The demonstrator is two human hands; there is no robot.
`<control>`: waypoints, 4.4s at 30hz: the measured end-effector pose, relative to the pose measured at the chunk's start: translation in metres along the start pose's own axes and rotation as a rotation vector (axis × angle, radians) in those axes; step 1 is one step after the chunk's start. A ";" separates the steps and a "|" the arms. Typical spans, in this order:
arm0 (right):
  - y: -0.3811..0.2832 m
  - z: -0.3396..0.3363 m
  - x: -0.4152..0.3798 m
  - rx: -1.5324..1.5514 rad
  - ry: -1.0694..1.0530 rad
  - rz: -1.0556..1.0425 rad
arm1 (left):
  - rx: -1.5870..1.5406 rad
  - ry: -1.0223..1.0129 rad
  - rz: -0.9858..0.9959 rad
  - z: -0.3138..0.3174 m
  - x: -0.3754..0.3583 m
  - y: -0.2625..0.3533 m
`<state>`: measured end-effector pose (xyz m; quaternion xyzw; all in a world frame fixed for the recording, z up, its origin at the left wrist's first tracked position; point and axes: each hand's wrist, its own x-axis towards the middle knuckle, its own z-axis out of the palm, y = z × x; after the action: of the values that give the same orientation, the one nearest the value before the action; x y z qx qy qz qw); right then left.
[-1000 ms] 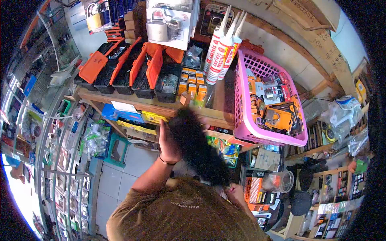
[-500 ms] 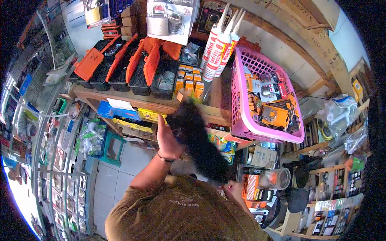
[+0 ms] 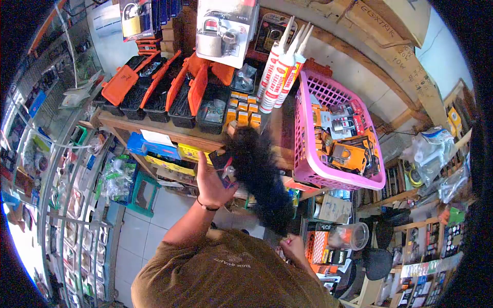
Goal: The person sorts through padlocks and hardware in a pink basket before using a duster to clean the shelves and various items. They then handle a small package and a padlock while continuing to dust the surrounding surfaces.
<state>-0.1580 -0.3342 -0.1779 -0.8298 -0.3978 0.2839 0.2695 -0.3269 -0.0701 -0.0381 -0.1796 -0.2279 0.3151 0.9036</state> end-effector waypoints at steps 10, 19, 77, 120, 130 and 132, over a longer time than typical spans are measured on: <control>0.011 0.003 0.003 -0.118 -0.193 -0.184 | 0.547 -0.018 -0.006 -0.017 -0.009 0.027; -0.017 0.006 0.011 -0.301 -0.221 -0.482 | 0.728 0.001 0.055 -0.002 -0.022 0.035; -0.088 0.038 0.029 -0.094 -0.103 -0.309 | 0.706 0.093 0.268 0.057 -0.049 0.084; -0.087 0.042 0.012 -0.324 -0.194 -0.238 | 0.581 -0.102 0.125 0.032 -0.050 0.109; -0.064 0.048 0.013 -0.240 -0.203 -0.168 | 0.380 0.181 0.283 0.028 -0.047 0.104; -0.046 0.053 0.014 -0.304 -0.223 -0.383 | 0.594 -0.143 0.056 0.007 -0.041 0.119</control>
<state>-0.2112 -0.2864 -0.1872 -0.7341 -0.6127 0.2544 0.1451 -0.4173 -0.0073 -0.1002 0.1087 -0.1840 0.4045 0.8892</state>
